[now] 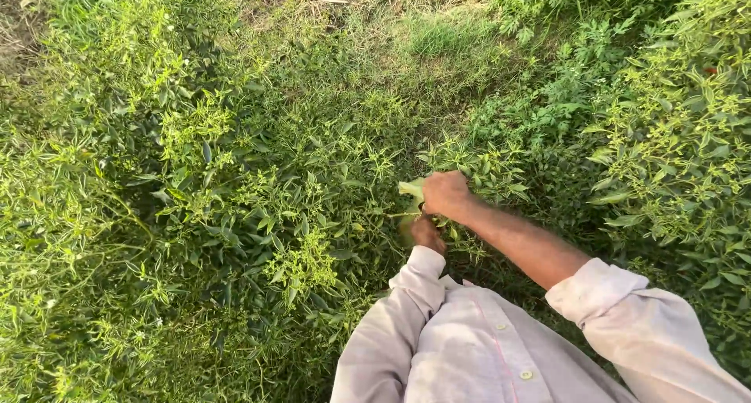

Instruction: Picking red and green chili peppers from a plant and placing them into a yellow plastic bag.

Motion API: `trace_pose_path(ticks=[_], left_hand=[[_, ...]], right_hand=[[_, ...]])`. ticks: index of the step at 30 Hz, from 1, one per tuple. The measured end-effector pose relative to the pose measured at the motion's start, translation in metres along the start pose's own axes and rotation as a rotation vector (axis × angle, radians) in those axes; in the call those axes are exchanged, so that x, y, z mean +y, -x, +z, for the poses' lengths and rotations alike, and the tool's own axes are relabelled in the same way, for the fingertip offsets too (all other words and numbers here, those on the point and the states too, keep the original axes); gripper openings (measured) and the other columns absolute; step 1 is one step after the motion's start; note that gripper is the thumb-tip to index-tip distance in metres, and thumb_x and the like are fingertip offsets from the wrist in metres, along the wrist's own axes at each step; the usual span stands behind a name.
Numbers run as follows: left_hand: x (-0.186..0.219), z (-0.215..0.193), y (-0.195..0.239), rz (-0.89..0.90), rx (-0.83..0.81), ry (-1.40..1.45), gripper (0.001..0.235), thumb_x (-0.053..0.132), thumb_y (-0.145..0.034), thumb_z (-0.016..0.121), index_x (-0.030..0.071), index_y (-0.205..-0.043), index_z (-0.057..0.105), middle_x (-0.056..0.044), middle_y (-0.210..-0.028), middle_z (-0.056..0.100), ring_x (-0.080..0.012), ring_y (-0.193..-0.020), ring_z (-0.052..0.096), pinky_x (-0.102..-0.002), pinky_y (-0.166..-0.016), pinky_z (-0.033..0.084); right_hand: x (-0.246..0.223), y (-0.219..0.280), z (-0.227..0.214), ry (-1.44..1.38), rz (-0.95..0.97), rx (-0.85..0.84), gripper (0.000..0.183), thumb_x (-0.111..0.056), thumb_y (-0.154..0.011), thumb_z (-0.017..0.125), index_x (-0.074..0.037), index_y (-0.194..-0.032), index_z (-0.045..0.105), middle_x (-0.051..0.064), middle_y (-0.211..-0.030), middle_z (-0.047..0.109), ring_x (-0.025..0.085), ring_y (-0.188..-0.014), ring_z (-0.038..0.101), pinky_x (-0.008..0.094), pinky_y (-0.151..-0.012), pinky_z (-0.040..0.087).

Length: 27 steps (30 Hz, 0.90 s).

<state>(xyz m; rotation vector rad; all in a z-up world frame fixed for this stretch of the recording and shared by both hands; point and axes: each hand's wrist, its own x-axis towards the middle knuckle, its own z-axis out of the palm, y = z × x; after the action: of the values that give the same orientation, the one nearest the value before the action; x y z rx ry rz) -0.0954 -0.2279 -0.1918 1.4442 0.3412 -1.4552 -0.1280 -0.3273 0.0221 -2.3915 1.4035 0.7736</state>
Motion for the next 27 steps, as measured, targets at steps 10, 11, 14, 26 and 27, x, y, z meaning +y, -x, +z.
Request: trace_pose_path(ticks=[10, 11, 14, 26, 27], left_hand=[[0.008, 0.001, -0.004, -0.115, -0.011, 0.013, 0.014, 0.031, -0.091, 0.067, 0.019, -0.096, 0.063, 0.001, -0.077, 0.054, -0.0136, -0.053, 0.036, -0.031, -0.039, 0.023], [0.02, 0.005, 0.011, -0.205, 0.054, -0.048, 0.022, 0.041, -0.092, 0.071, 0.021, -0.093, 0.061, 0.002, -0.071, 0.044, -0.0147, -0.05, 0.029, -0.03, -0.038, 0.02], [-0.008, -0.008, -0.025, -0.089, -0.115, 0.047, 0.02, 0.037, -0.091, 0.065, 0.018, -0.098, 0.067, 0.004, -0.078, 0.067, -0.0104, -0.051, 0.045, -0.028, -0.037, 0.023], [0.039, 0.007, 0.046, -0.083, -0.061, 0.189, 0.02, 0.019, -0.093, 0.075, 0.003, -0.105, 0.071, -0.01, -0.093, 0.068, -0.0217, -0.067, 0.06, -0.035, -0.056, 0.05], [0.043, 0.004, 0.054, -0.084, -0.061, 0.187, 0.02, 0.019, -0.093, 0.075, 0.003, -0.105, 0.071, -0.01, -0.093, 0.068, -0.0217, -0.067, 0.06, -0.035, -0.056, 0.05]], right_hand=[[0.008, 0.03, 0.008, -0.326, -0.083, -0.011, 0.011, -0.007, -0.078, 0.067, 0.0, -0.086, 0.065, 0.003, -0.063, 0.057, 0.013, -0.048, 0.052, 0.028, -0.038, 0.043], [0.009, 0.032, 0.009, -0.307, -0.095, -0.009, 0.011, -0.007, -0.078, 0.066, 0.0, -0.087, 0.063, 0.002, -0.063, 0.056, 0.013, -0.048, 0.053, 0.028, -0.038, 0.045], [0.01, 0.035, 0.016, -0.27, -0.197, 0.141, 0.008, -0.01, -0.083, 0.066, -0.002, -0.084, 0.069, 0.002, -0.069, 0.055, 0.014, -0.053, 0.051, 0.029, -0.041, 0.042], [0.032, 0.095, -0.042, -2.17, -0.284, 0.152, 0.014, -0.019, -0.085, 0.058, -0.006, -0.085, 0.062, 0.005, -0.074, 0.06, 0.011, -0.057, 0.052, 0.026, -0.043, 0.039], [0.03, 0.099, -0.045, -2.172, -0.283, 0.153, 0.014, -0.019, -0.085, 0.058, -0.006, -0.085, 0.062, 0.005, -0.074, 0.06, 0.011, -0.057, 0.052, 0.026, -0.043, 0.039]])
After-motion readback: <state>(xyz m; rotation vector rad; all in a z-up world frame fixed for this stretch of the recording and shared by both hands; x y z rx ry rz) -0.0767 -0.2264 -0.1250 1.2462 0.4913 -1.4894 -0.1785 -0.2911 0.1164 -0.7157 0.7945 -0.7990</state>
